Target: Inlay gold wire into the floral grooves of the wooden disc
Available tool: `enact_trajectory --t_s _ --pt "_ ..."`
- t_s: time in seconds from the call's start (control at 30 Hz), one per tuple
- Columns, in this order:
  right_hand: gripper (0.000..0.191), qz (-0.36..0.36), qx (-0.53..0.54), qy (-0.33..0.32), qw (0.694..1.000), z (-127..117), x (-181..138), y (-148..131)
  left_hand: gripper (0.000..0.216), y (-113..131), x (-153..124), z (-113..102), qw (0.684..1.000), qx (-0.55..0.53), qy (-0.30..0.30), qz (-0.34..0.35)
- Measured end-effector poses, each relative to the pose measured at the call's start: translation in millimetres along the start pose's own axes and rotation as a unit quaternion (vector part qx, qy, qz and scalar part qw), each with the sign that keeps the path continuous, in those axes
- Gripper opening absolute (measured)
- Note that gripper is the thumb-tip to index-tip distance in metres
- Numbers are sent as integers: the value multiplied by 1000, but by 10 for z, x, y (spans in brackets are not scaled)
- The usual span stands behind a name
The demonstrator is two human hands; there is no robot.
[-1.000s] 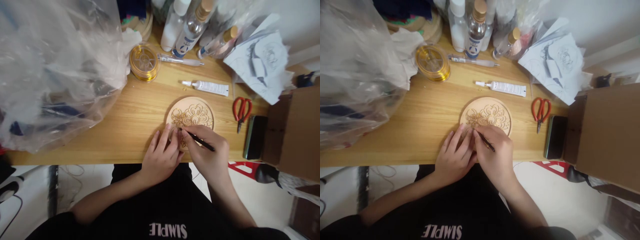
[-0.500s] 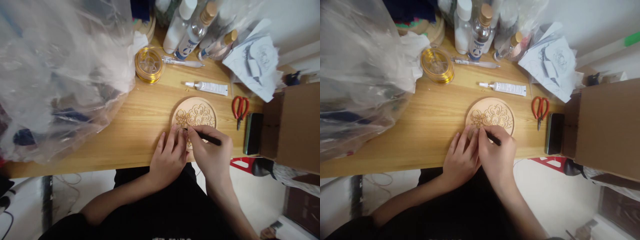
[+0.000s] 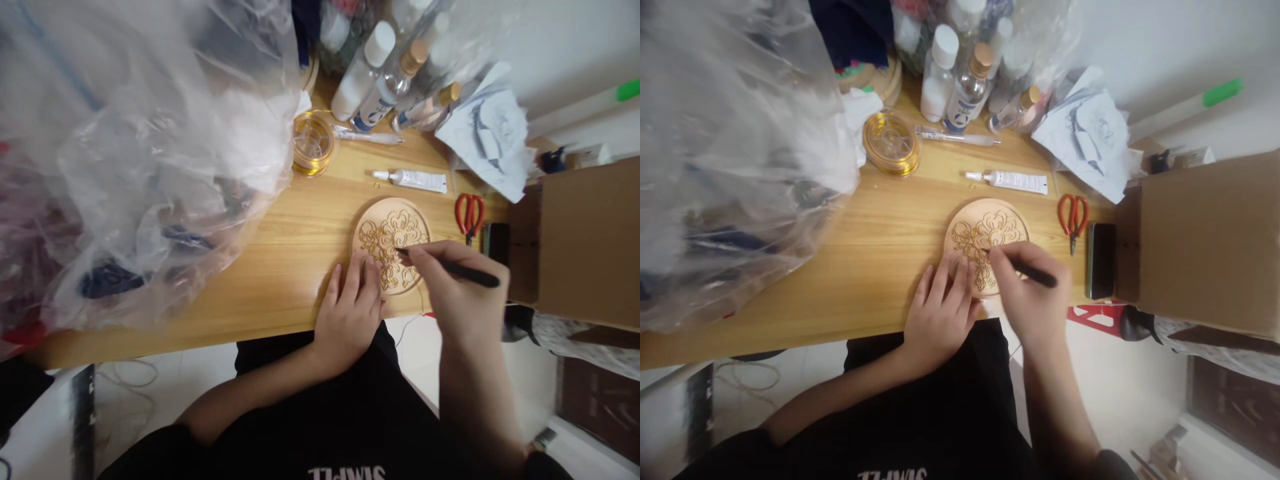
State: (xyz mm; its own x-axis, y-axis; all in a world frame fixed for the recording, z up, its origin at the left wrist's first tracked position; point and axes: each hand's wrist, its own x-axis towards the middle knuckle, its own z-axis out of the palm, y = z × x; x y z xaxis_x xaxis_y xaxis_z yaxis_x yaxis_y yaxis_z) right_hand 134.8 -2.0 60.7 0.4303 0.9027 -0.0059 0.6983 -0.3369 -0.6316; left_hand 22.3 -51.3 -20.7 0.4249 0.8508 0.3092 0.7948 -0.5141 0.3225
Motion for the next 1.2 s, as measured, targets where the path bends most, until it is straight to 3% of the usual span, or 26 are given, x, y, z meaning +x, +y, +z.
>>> enact_trajectory --t_s 0.07,0.27,0.4,0.5,0.73,0.93,1.0,1.1,1.2 --pt "6 -26 8 -1 1000 -155 76 42 46 -2 -1 -2 1000 9 2 3" --pt "11 -113 37 -135 984 -403 435 436 44 8 2 -11 1000 12 6 4" --pt "10 -97 129 -44 986 -322 654 839 44 24 6 -13 1000 7 15 -1" --pt "18 -16 228 -61 972 -231 690 1028 47 41 5 -15 1000 -1 15 -3" --pt "21 45 282 -28 958 -220 444 1067 50 14 20 -122 999 29 -29 17" --pt "21 52 263 -18 963 -325 217 1211 55 -324 126 -268 986 12 -112 124" --pt "19 30 252 -17 967 -385 220 1230 55 -458 182 -296 976 1 -139 170" --pt "13 -59 220 -53 972 -505 328 1141 56 -605 260 -314 963 -3 -166 214" --pt "15 -181 203 -215 938 -589 523 929 54 -679 312 -308 954 1 -176 243"
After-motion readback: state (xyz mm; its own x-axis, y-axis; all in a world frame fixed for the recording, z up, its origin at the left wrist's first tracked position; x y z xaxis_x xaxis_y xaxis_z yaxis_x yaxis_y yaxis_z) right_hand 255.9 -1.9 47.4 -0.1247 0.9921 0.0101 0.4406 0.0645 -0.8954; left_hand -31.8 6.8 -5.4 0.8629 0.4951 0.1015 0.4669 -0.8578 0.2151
